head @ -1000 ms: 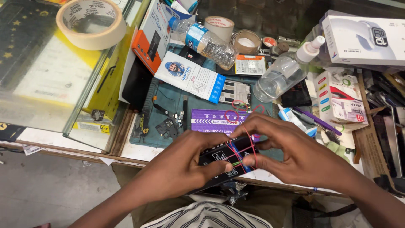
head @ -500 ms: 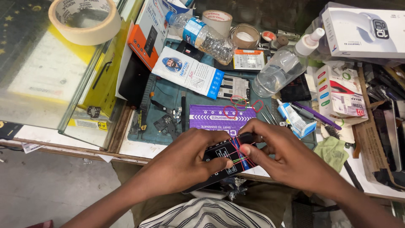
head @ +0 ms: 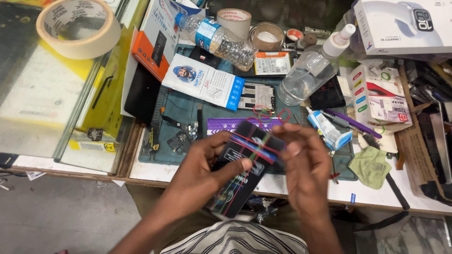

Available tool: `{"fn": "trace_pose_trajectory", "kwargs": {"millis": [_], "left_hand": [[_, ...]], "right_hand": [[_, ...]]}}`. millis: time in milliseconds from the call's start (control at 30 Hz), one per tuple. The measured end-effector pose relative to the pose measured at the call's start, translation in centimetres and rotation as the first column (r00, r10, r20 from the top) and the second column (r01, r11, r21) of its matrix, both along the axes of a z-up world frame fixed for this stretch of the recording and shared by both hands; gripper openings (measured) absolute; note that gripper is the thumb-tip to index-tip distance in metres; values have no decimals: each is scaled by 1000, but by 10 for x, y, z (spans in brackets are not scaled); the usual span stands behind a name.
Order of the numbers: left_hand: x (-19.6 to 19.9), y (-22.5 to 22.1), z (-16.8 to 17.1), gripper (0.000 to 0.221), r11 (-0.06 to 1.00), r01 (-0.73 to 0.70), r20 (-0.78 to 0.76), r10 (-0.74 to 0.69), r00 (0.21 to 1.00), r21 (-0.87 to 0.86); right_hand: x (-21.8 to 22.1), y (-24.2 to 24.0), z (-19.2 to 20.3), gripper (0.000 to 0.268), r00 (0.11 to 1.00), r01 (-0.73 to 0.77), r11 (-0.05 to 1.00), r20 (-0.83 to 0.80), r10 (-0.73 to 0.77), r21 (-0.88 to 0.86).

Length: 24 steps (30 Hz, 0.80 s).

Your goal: The person applies adhesive and fits a new display panel onto a phone chassis, securing it with rubber bands and checking the fit.

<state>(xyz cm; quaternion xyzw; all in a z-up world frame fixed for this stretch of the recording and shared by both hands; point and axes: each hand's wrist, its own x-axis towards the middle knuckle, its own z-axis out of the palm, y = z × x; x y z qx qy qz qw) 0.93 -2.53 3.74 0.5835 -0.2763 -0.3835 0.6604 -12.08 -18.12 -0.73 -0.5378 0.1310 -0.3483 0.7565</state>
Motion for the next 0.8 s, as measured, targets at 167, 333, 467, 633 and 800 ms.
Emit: {"fn": "trace_pose_trajectory", "kwargs": {"millis": [167, 333, 467, 633, 800], "left_hand": [[-11, -7, -11, 32, 899, -396, -264, 342, 902, -188], [-19, 7, -39, 37, 818, -499, -358, 391, 848, -287], [9, 33, -37, 49, 941, -150, -234, 79, 969, -302], [2, 38, 2, 58, 962, 26, 182, -78, 980, 273], [-9, 30, -1, 28, 806, -2, 408, -298, 863, 592]], "right_hand": [[-8, 30, -10, 34, 925, -226, 960, -274, 265, 165], [-21, 1, -3, 14, 923, -110, 993, -375, 89, -34], [-28, -31, 30, 10, 914, -279, 849, -394, 91, -449], [-15, -27, 52, 17, 808, -525, 654, -560, 182, -545], [6, -29, 52, 21, 730, -656, 572, -605, 318, -492]]}}
